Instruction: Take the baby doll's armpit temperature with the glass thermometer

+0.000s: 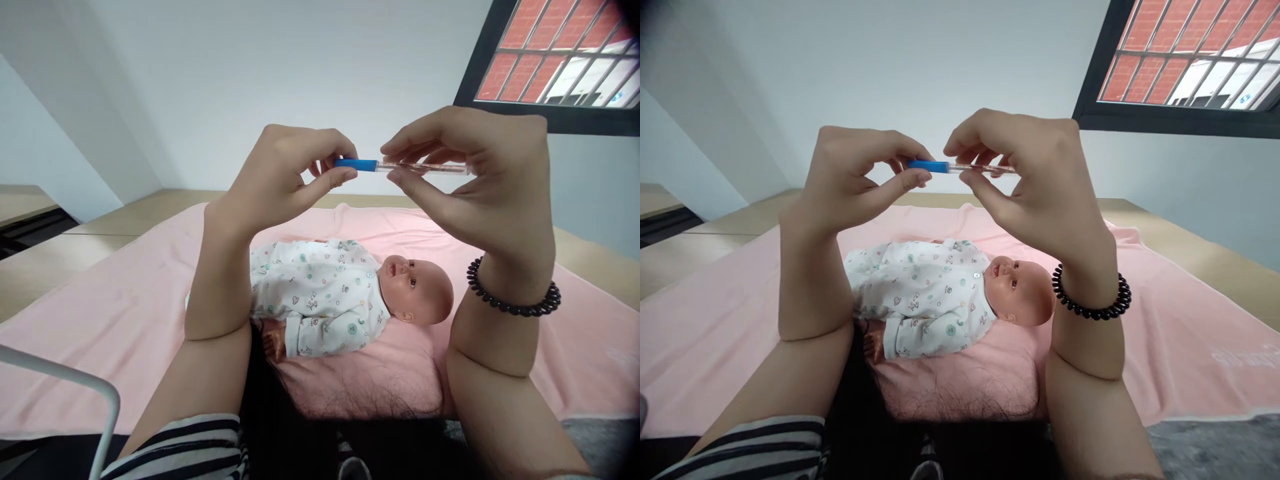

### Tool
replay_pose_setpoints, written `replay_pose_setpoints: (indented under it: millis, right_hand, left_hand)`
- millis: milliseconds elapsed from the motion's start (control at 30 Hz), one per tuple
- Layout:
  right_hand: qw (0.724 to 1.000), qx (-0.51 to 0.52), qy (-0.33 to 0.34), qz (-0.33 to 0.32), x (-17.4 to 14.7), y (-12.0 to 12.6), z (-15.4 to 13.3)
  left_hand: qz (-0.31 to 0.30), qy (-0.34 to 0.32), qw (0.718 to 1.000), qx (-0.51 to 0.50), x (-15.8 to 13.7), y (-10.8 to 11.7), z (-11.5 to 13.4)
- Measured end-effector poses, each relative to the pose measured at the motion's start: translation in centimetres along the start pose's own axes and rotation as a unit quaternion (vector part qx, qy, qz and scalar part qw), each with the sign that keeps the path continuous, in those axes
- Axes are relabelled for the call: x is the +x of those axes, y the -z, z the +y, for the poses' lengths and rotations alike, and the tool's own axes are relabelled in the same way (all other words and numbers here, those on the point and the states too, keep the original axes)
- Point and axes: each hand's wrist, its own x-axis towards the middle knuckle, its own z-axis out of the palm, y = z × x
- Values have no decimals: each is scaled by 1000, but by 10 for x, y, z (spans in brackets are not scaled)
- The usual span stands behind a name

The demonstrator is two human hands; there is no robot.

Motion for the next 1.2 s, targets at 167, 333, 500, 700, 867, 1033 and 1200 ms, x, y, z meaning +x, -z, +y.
replay_pose_setpoints:
  millis: [167, 333, 500, 700, 867, 1033, 1200]
  right_hand:
    - [1000, -1, 5, 0, 0, 1, -2]
    - [1000, 19, 4, 12, 0, -1, -2]
    - [998, 50, -15, 26, 0, -3, -4]
    - [998, 56, -1, 26, 0, -4, -11]
    - [997, 77, -5, 30, 1, -5, -16]
    - [993, 112, -3, 47, 1, -8, -15]
    - [987, 147, -6, 65, 2, -18, -7]
  left_hand:
    - [-5, 10, 1000, 8, -1, 1, 2]
    - [15, 3, 1000, 18, -2, 2, 5]
    - [56, -20, 998, 33, 0, -4, 2]
    - [52, -13, 998, 39, 1, -3, 2]
    - [117, -86, 983, 109, 0, 5, 13]
    - [109, -123, 974, 158, 1, 7, 15]
    - [127, -138, 973, 134, 0, 13, 12]
